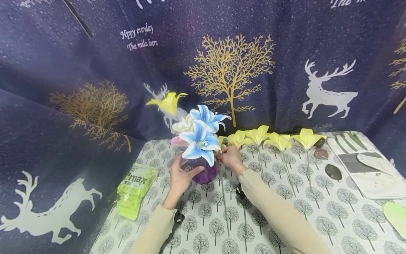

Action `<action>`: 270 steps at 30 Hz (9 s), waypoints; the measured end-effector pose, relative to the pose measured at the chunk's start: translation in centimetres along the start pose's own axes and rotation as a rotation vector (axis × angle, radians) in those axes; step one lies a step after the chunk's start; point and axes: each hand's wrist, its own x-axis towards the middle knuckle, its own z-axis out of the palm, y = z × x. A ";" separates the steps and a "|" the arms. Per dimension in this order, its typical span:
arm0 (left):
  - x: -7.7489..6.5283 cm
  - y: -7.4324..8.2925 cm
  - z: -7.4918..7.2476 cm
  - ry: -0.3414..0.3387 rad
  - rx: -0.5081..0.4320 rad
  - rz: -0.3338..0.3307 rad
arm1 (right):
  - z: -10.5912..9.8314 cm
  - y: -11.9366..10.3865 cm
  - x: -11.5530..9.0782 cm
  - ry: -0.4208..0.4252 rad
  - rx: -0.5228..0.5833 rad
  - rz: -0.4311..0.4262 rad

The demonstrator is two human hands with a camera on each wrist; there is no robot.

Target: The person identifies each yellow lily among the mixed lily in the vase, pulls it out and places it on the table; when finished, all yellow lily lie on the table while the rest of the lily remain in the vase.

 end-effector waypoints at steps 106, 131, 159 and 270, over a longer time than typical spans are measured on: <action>0.1 0.0 -0.1 -0.011 -0.011 0.011 | -2.3 -24.5 -3.5 -0.139 -0.407 -0.464; 0.0 0.2 0.0 -0.018 -0.019 -0.031 | -3.4 -24.1 -4.6 -0.120 -0.303 -0.500; 0.0 0.5 -0.3 -0.034 -0.062 -0.058 | -7.8 -24.4 -5.2 0.045 0.235 -0.563; -0.1 0.0 0.2 -0.058 -0.105 -0.113 | -23.7 -7.5 -8.3 0.389 1.682 -0.735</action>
